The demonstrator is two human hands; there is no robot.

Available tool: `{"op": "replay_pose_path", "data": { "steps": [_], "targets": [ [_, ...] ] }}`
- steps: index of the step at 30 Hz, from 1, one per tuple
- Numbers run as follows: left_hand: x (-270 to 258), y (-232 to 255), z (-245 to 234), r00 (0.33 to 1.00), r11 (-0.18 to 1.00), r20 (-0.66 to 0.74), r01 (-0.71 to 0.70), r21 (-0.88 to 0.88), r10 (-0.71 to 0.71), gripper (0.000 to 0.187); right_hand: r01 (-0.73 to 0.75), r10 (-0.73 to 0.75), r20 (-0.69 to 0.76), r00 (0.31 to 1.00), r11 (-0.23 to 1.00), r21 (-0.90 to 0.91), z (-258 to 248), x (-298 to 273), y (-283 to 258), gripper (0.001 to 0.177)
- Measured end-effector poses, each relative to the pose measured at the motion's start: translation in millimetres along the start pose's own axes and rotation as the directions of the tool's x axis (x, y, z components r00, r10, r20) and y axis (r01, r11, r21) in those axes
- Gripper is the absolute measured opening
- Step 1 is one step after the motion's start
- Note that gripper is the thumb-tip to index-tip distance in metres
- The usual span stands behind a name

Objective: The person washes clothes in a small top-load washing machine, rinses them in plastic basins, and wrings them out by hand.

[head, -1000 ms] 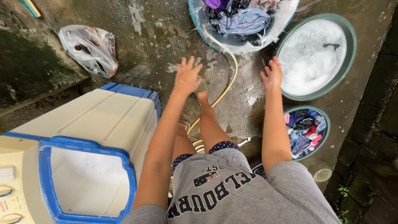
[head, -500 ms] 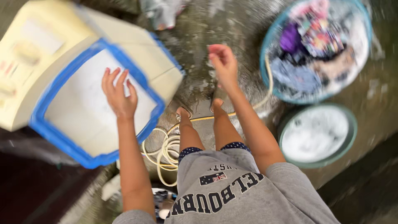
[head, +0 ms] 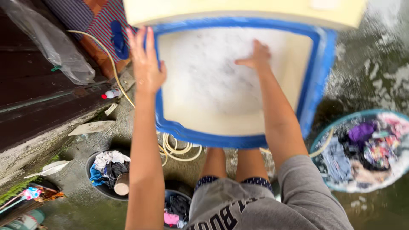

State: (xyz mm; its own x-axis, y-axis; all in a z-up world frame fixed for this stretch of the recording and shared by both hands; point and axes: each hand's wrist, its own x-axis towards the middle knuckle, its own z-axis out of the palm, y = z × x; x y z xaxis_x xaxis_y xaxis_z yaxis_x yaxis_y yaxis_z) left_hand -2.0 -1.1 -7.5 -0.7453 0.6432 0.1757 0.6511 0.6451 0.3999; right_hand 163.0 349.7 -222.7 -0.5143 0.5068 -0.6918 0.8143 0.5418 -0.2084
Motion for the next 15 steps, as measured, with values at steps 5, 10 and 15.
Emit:
{"op": "replay_pose_path", "data": {
  "steps": [5, 10, 15],
  "targets": [
    [-13, -1, 6, 0.995, 0.987, -0.014, 0.098, -0.129, -0.101, 0.095, 0.067, -0.068, -0.007, 0.998, 0.998, -0.02, 70, 52, -41, 0.115],
    [-9, 2, 1, 0.994, 0.983, 0.004, 0.111, -0.144, -0.112, 0.093, 0.176, -0.181, 0.059, 0.982, 0.981, 0.086, 137, 73, -100, 0.104],
    [-7, 3, 1, 0.993, 0.983, 0.006, 0.121, -0.135, -0.121, 0.089, 0.207, -0.25, 0.114, 0.961, 0.932, 0.299, 157, 3, -99, 0.093]
  ]
}}
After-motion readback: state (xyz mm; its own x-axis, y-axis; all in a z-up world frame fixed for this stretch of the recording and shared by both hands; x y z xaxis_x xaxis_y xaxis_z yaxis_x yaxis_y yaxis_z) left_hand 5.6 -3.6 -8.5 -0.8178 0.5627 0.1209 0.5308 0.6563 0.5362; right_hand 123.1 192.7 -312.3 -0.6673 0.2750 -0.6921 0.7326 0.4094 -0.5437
